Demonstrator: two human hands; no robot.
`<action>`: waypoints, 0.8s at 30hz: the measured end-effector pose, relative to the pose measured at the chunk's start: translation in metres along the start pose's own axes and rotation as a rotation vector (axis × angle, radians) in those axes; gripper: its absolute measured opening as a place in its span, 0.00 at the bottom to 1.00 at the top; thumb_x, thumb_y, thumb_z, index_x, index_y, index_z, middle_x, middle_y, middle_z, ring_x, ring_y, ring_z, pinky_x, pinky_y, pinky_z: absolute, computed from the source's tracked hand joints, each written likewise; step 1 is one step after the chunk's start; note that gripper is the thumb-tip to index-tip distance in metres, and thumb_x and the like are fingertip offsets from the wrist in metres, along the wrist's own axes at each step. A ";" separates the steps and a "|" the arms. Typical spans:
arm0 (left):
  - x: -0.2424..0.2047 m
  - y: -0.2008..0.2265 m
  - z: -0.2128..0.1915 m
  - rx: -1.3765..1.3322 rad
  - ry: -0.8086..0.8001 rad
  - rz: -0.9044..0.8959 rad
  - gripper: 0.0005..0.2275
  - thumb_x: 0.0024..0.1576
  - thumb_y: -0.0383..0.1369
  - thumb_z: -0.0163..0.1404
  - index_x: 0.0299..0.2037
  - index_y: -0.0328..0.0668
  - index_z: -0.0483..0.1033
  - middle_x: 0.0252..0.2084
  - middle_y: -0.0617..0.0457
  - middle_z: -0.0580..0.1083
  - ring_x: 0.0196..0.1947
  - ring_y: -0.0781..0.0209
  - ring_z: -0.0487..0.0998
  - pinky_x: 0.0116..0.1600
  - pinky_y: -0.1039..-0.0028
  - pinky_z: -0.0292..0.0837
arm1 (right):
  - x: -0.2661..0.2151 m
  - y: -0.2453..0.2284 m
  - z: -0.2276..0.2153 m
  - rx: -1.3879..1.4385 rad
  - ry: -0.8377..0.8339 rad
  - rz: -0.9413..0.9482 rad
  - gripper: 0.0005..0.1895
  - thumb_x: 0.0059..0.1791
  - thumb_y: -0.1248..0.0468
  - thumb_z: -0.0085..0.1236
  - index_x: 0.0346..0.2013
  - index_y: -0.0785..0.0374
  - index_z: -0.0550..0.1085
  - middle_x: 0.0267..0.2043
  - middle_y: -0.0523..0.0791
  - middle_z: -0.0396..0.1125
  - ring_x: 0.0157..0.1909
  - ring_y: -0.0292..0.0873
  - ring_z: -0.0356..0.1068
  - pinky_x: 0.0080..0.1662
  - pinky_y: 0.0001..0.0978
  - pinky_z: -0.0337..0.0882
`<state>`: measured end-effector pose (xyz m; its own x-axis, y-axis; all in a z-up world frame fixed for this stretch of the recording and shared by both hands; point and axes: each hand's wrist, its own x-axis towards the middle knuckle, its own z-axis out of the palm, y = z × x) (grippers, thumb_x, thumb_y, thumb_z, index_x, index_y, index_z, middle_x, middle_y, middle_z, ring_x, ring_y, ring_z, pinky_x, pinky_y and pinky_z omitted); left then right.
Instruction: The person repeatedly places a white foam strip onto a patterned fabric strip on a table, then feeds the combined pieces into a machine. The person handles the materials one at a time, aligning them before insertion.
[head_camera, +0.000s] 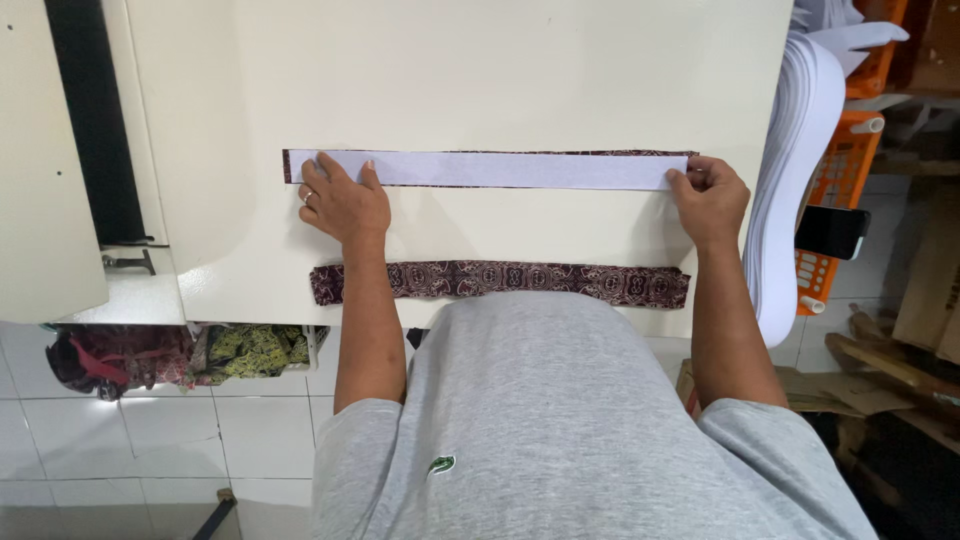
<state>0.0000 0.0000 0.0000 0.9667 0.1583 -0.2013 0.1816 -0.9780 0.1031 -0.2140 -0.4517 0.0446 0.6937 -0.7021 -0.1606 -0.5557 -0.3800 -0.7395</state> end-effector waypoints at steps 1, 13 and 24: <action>0.000 0.002 -0.006 0.005 0.005 0.001 0.37 0.64 0.55 0.49 0.73 0.33 0.55 0.74 0.39 0.52 0.70 0.37 0.55 0.68 0.48 0.49 | -0.001 -0.002 0.000 0.013 0.001 0.003 0.14 0.51 0.65 0.69 0.47 0.70 0.78 0.37 0.47 0.75 0.36 0.36 0.73 0.38 0.26 0.74; -0.012 0.026 -0.040 -0.028 -0.103 -0.041 0.53 0.51 0.68 0.52 0.73 0.26 0.48 0.74 0.34 0.47 0.72 0.35 0.47 0.70 0.45 0.40 | -0.002 -0.011 0.003 0.076 0.077 0.026 0.11 0.50 0.64 0.69 0.42 0.69 0.79 0.33 0.44 0.75 0.33 0.33 0.72 0.37 0.25 0.73; -0.012 0.022 -0.032 -0.045 -0.072 -0.024 0.53 0.53 0.68 0.51 0.73 0.26 0.46 0.74 0.34 0.46 0.73 0.34 0.45 0.70 0.42 0.38 | -0.003 -0.010 0.004 -0.005 0.114 -0.067 0.11 0.48 0.65 0.72 0.38 0.69 0.79 0.35 0.46 0.74 0.35 0.36 0.73 0.40 0.27 0.75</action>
<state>-0.0015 -0.0190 0.0356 0.9468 0.1702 -0.2733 0.2145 -0.9665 0.1410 -0.2089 -0.4429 0.0497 0.6728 -0.7390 -0.0351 -0.5126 -0.4313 -0.7424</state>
